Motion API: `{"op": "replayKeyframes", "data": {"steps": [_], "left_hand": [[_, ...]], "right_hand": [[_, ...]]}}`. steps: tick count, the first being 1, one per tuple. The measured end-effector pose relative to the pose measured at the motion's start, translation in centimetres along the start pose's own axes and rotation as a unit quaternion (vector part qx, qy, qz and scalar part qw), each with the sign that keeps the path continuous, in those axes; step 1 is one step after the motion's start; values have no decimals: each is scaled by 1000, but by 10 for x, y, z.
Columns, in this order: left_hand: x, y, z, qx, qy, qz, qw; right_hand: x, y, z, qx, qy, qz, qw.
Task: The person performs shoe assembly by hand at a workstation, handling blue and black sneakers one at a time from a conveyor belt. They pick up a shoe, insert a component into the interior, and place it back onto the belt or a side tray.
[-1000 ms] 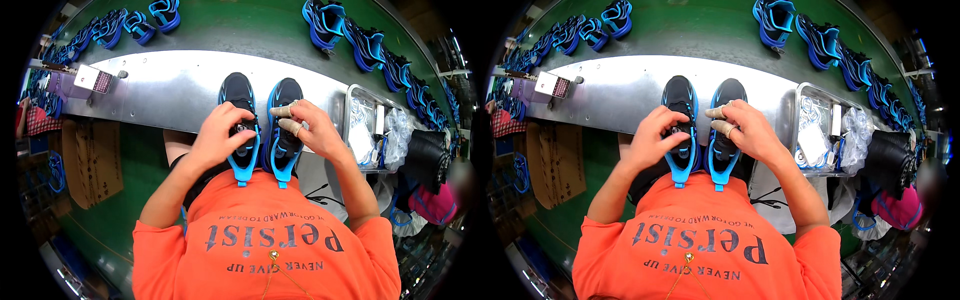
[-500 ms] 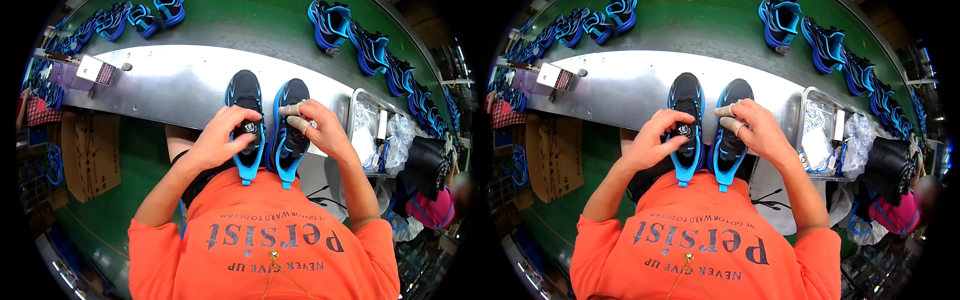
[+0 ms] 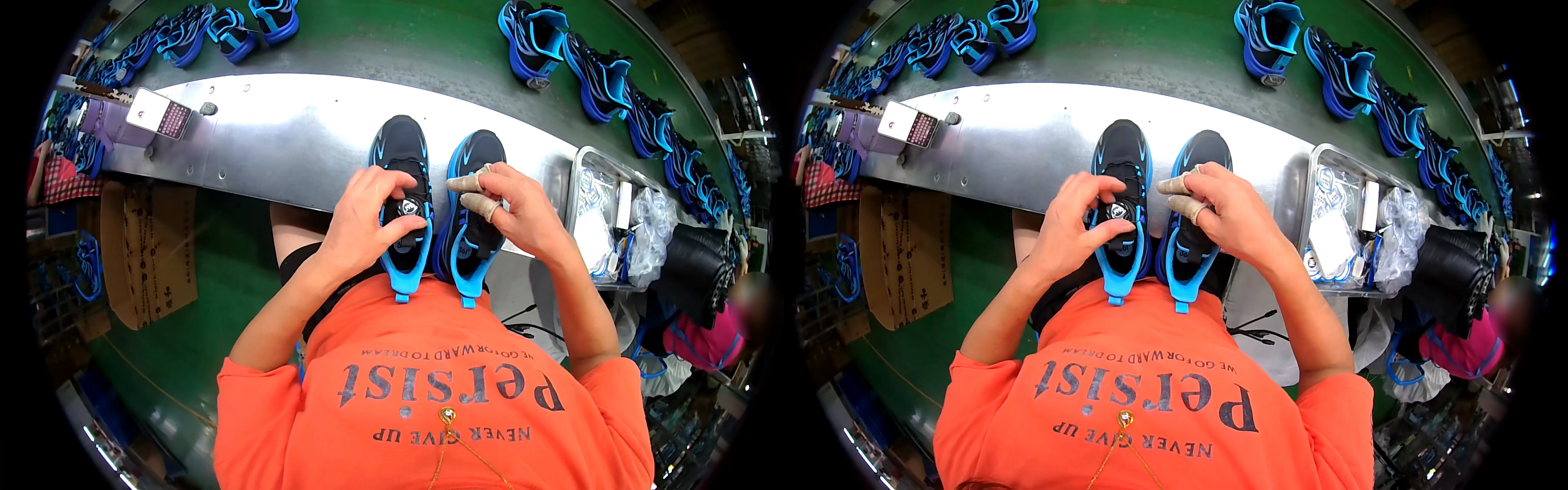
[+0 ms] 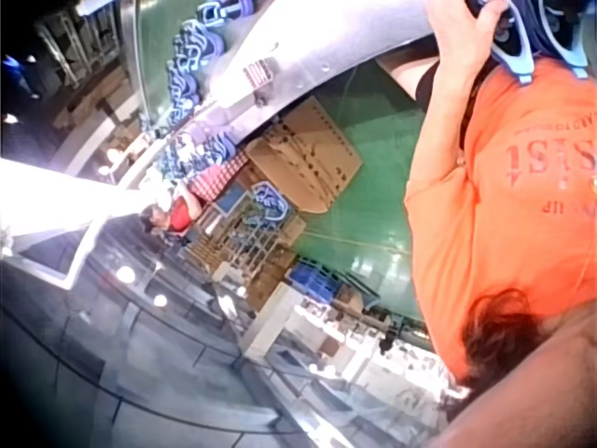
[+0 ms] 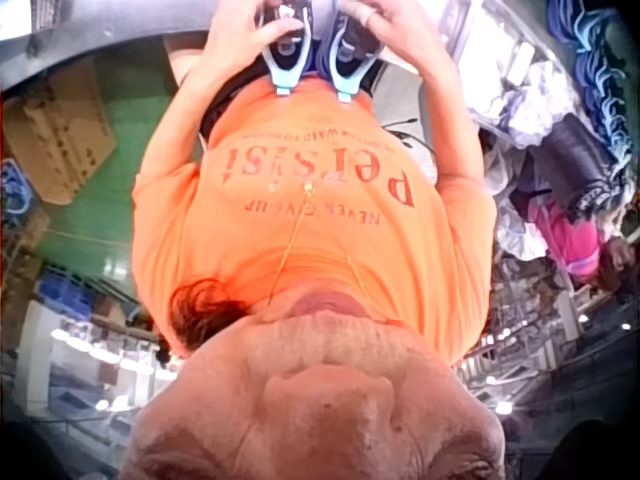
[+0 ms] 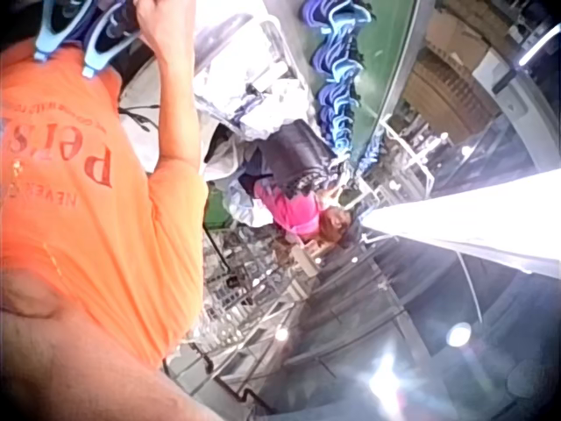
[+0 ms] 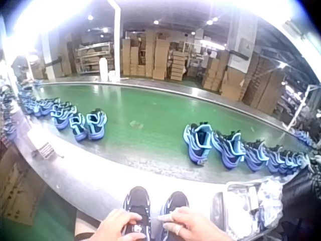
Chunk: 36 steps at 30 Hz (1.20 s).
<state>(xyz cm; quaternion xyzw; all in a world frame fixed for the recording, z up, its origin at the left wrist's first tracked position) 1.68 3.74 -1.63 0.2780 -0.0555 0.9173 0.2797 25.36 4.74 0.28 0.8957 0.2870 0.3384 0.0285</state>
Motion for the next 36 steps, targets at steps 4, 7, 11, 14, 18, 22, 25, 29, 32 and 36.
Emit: {"op": "replayKeyframes", "data": {"steps": [4,7,11,14,18,22,25,29,32,36], "left_hand": [[5,7,-6,36,103,-65,992],[4,19,2,-68,-39,59,995],[6,54,23,-42,-24,5,999],[-25,59,40,-71,-113,-111,985],[-62,12,33,-38,-173,-163,970],[-67,8,24,-52,-155,-129,978],[-68,10,23,-48,-151,-141,977],[-66,10,26,-36,-148,-139,979],[-47,-5,27,-41,-185,-138,972],[26,-62,2,-94,-305,-95,943]], "right_hand": [[6,3,-3,6,-2,9,1000],[13,9,2,22,-1,40,999],[20,27,37,-60,-76,114,989],[6,27,50,-153,-128,71,977],[-16,18,40,-73,-58,104,990],[3,25,38,-22,-88,42,995],[8,23,5,39,-41,-39,998],[-7,26,0,-12,50,-2,999],[0,28,5,-4,-21,29,999],[32,27,18,26,-59,81,995]]}}
Point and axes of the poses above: each hand's wrist, its own y-axis away from the middle knuckle, its own x-axis out of the back of the hand, z = x × y, the point moved 2 cm from there along -y, towards the middle knuckle, and after that the axes turned 11 degrees about -z, right-handed, at the moved point
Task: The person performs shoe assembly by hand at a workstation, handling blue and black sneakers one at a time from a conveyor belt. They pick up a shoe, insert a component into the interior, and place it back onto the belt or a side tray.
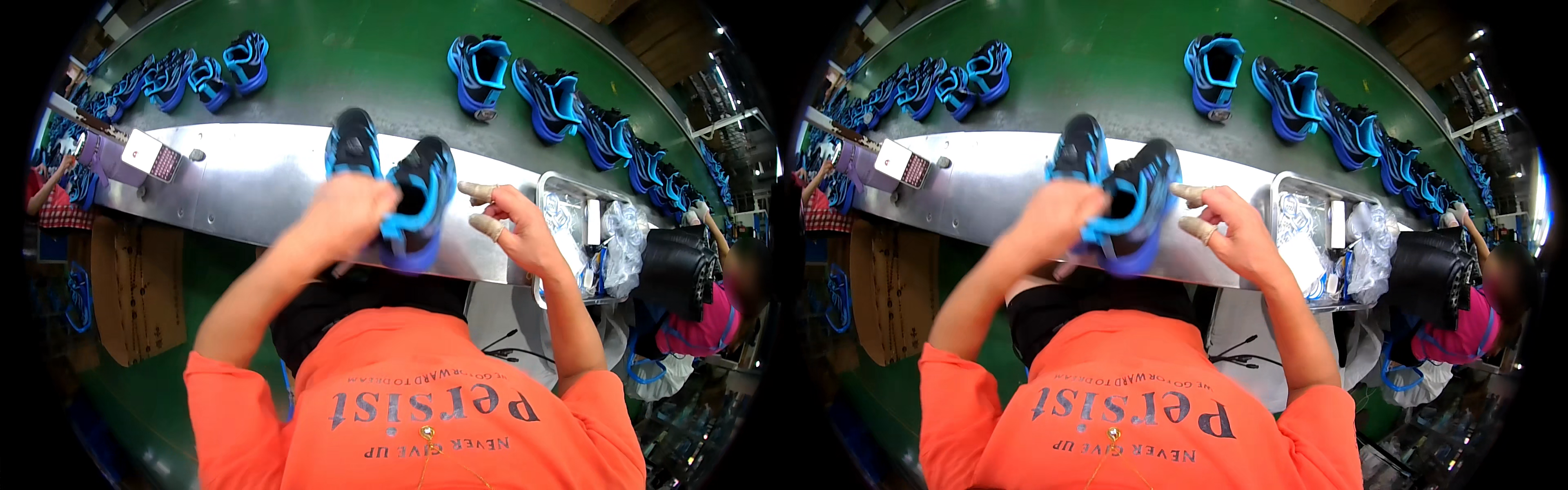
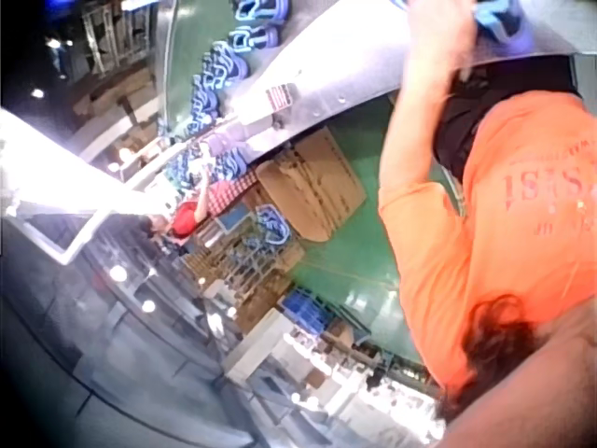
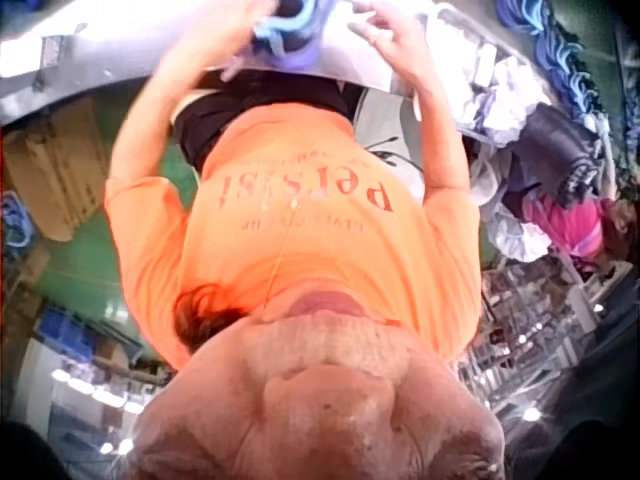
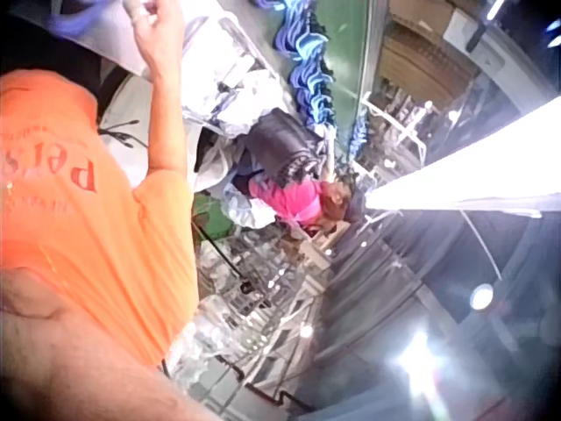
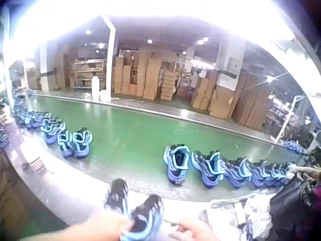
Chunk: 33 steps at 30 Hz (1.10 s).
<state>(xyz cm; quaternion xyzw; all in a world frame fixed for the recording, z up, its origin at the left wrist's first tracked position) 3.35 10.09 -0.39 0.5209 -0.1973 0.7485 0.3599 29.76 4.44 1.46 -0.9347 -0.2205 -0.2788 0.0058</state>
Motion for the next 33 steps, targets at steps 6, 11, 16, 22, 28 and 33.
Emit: {"op": "replayKeyframes", "data": {"steps": [6,11,16,22,28,33], "left_hand": [[64,-77,-106,199,-147,263,933],[-5,-67,-54,36,35,174,983],[-105,-2,-24,73,199,60,976],[-113,66,0,138,284,79,945],[-121,86,7,197,316,51,927],[-112,58,22,175,379,88,905]], "right_hand": [[56,-39,28,-57,101,34,993],[109,-98,57,-53,294,115,947],[109,-169,122,-162,322,123,925],[134,-149,140,-37,406,152,900],[183,-104,180,-235,461,94,851],[125,-117,101,-99,439,-19,893]]}}
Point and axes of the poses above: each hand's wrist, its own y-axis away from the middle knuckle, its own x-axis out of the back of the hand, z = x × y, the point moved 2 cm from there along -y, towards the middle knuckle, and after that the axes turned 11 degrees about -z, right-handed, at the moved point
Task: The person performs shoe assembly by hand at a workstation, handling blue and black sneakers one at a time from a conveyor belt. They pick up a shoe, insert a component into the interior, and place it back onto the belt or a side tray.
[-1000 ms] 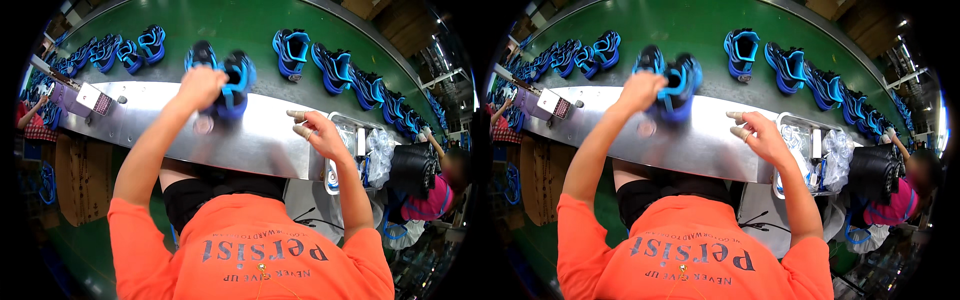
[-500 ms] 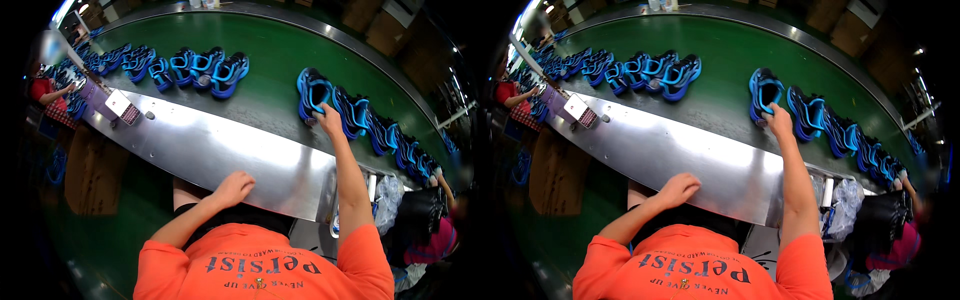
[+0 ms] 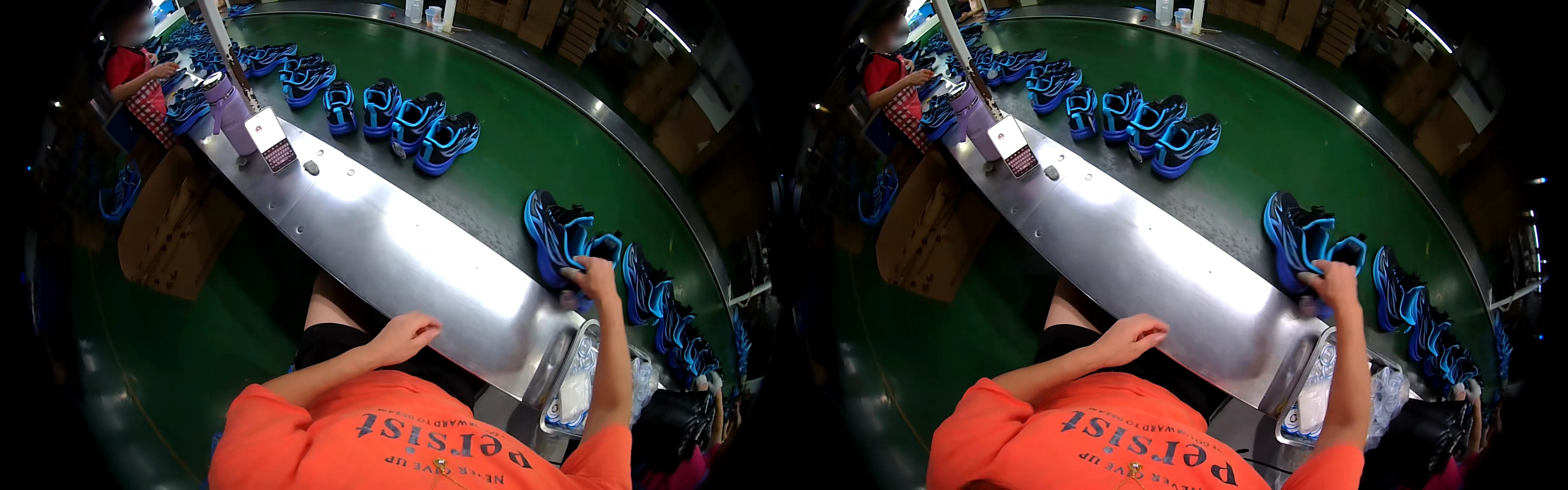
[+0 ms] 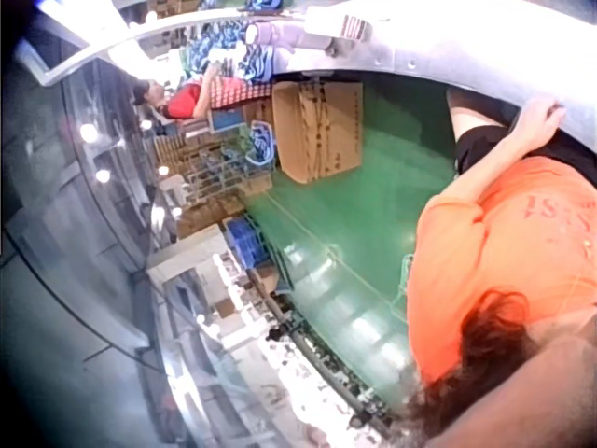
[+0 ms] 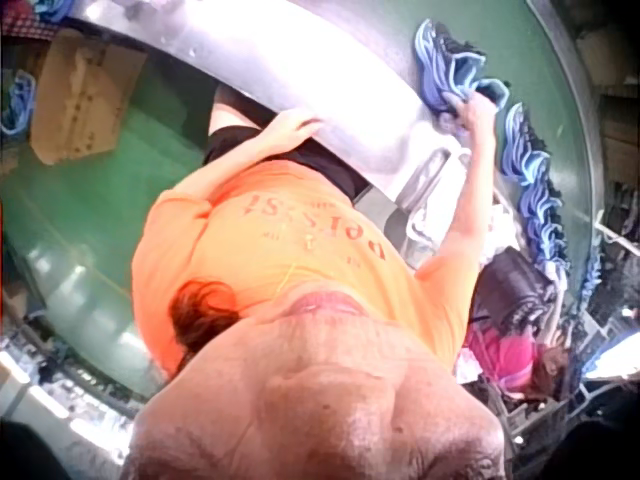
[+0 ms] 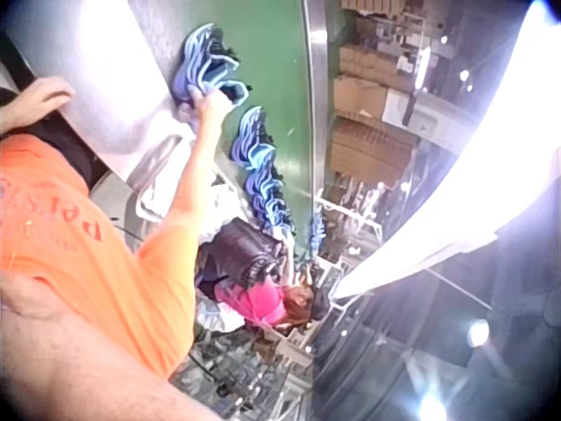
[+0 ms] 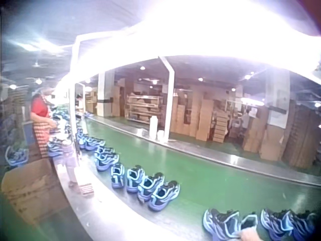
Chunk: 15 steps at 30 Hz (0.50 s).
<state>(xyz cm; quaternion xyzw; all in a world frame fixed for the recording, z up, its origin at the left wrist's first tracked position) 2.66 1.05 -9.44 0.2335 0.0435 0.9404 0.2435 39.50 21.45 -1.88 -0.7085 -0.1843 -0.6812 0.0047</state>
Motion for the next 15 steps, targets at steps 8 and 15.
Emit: {"op": "replayKeyframes", "data": {"steps": [8,15], "left_hand": [[7,-15,63,-83,-118,244,959],[48,20,71,17,-213,82,973]], "right_hand": [[-24,138,-195,244,-61,28,967],[40,171,-185,251,-387,-98,882]]}}
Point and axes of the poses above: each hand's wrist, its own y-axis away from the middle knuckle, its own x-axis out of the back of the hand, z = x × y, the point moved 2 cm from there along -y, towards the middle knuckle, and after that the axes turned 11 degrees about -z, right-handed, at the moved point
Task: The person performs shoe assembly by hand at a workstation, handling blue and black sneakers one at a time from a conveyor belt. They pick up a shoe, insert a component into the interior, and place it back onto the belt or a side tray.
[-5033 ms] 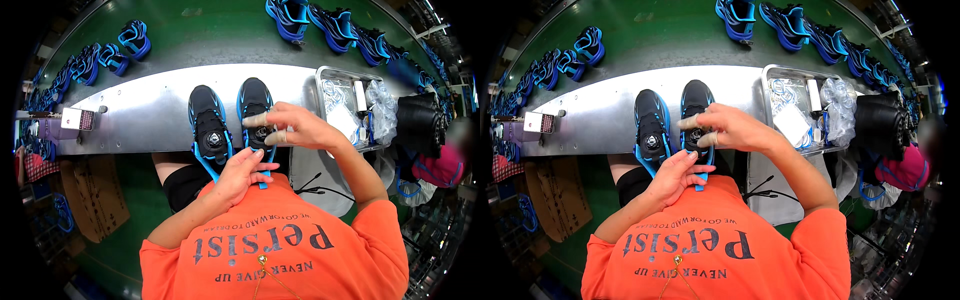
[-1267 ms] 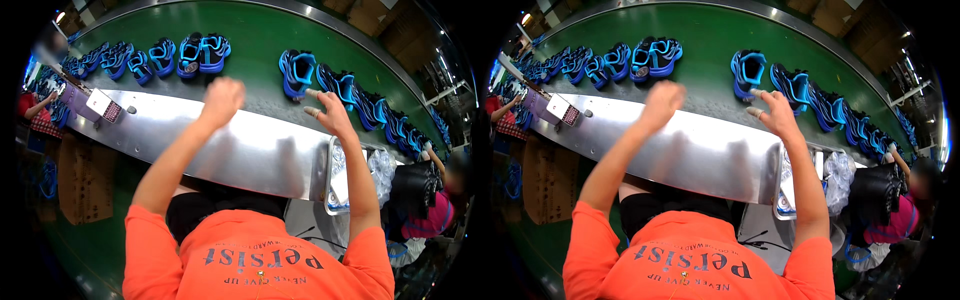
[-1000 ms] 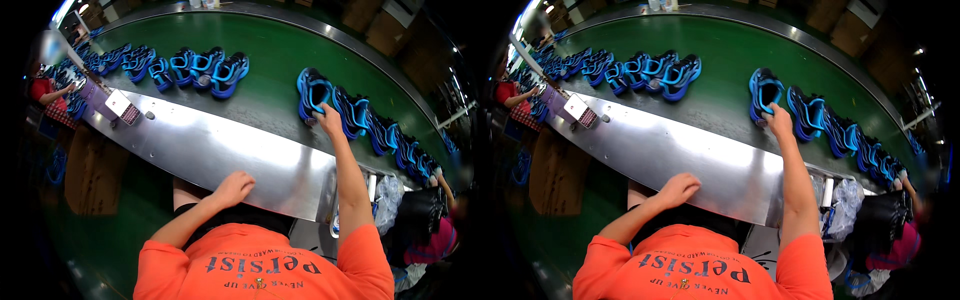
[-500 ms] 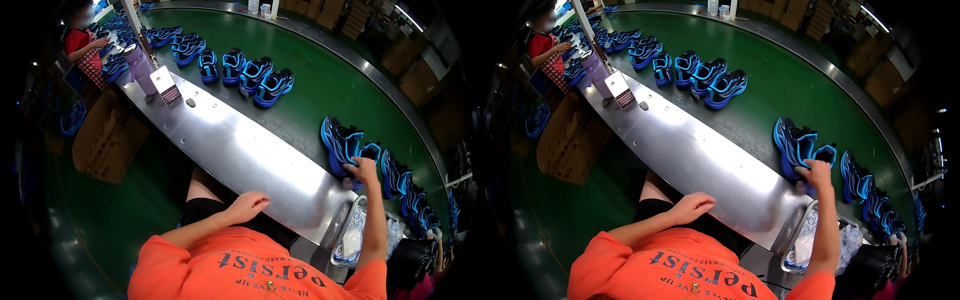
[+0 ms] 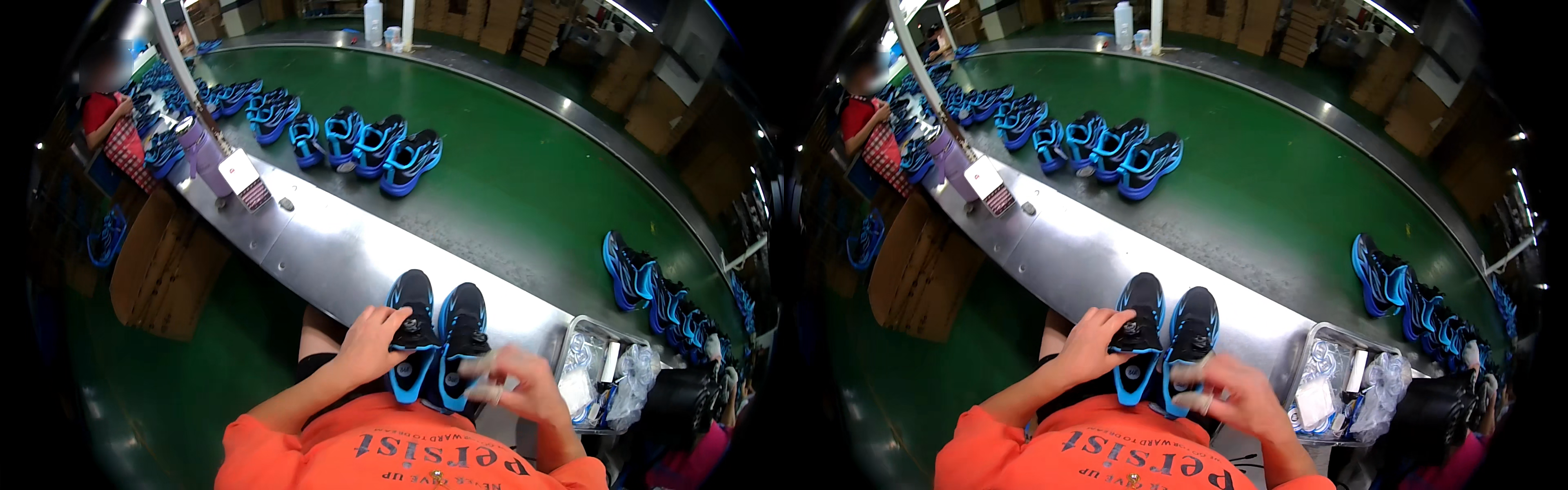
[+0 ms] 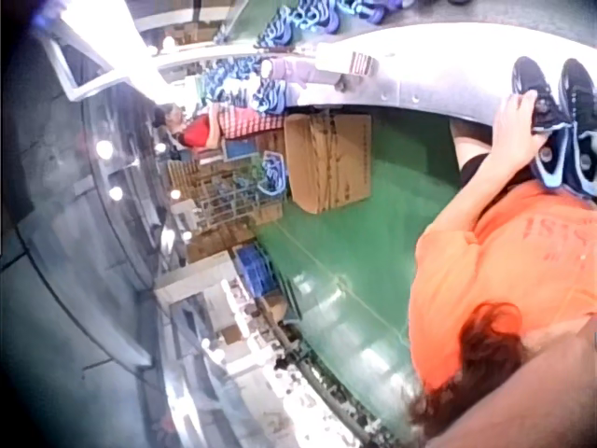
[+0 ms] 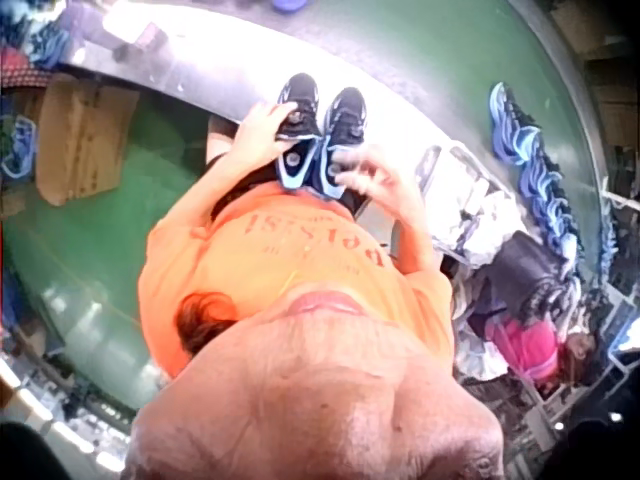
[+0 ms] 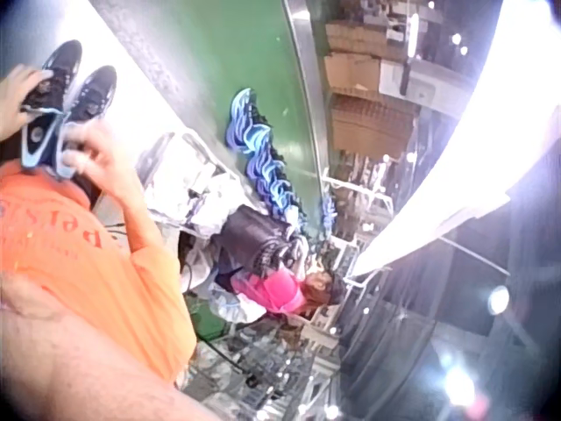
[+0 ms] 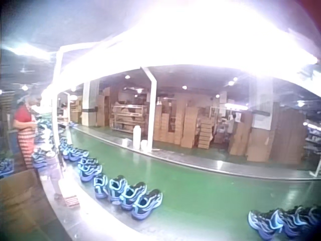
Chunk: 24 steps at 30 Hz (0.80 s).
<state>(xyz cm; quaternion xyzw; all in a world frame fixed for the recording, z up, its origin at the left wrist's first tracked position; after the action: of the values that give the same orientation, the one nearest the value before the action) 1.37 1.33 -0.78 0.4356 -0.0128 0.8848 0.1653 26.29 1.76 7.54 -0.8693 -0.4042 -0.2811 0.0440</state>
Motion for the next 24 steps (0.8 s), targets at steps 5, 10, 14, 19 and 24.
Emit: {"op": "replayKeyframes", "data": {"steps": [5,10,14,19,24], "left_hand": [[-19,-8,16,-179,-8,-7,984],[-35,25,5,-241,-109,10,964],[-49,21,17,-218,-136,39,966],[-53,15,26,-183,-106,65,975],[-50,20,32,-149,-107,79,980]], "right_hand": [[-32,-7,55,4,221,55,974],[-41,9,67,3,69,126,990],[-60,2,47,-17,199,168,965],[-46,-2,71,-36,154,170,973],[-44,1,56,-14,192,152,969]]}}
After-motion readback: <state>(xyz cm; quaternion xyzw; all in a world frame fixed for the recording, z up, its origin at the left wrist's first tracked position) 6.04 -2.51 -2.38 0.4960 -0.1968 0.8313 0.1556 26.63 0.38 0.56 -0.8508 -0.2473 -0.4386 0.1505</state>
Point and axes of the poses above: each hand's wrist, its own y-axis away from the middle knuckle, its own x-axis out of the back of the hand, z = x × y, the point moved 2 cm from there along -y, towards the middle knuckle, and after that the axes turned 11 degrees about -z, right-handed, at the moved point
